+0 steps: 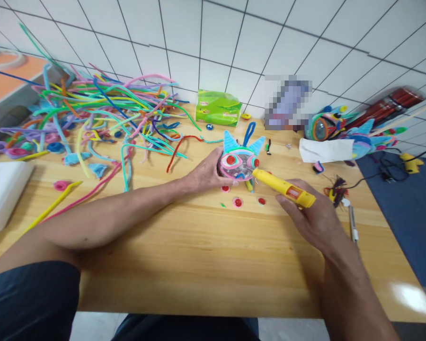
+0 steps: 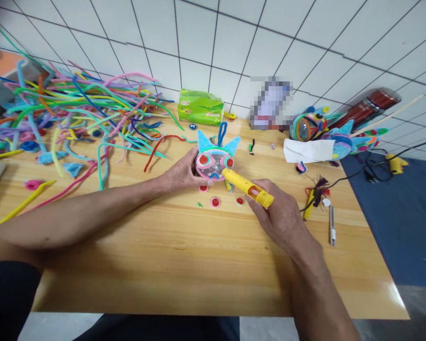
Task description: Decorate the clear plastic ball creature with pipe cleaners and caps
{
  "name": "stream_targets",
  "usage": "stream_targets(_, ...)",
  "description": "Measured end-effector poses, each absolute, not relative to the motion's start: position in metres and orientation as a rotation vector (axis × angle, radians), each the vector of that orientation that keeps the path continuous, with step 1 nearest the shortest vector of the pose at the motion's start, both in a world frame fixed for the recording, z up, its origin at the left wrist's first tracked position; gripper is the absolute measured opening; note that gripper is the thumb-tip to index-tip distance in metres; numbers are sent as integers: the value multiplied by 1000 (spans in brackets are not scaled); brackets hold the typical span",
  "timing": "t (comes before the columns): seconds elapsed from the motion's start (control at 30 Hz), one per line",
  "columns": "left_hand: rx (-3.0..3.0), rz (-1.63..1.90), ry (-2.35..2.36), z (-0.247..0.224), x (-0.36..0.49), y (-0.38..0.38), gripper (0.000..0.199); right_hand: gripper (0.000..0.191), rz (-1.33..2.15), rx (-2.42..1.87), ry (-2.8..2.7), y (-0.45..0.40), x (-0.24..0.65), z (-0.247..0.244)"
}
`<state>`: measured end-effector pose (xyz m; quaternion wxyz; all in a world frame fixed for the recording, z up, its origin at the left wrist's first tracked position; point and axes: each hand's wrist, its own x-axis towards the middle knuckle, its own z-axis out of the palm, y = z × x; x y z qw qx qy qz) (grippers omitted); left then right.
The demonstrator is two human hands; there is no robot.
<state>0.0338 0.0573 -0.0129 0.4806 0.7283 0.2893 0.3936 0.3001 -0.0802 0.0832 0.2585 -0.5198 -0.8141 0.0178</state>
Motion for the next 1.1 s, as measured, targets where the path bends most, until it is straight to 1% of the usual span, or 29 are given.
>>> stream_targets(0.2, 1777, 958, 720, -12, 33, 57, 80, 11, 38, -1408, -2235, -81, 300, 84)
stream_targets(0.63, 1758, 963, 711, -13, 34, 57, 82, 10, 71, -1455, -2255, -80, 299, 84)
stream_targets(0.9, 1773, 958, 714, -14, 34, 57, 84, 14, 120, -1494, -2228, -81, 300, 82)
stream_targets(1.1, 1788, 962, 711, -12, 34, 57, 83, 12, 97, -1481, -2240, -80, 299, 83)
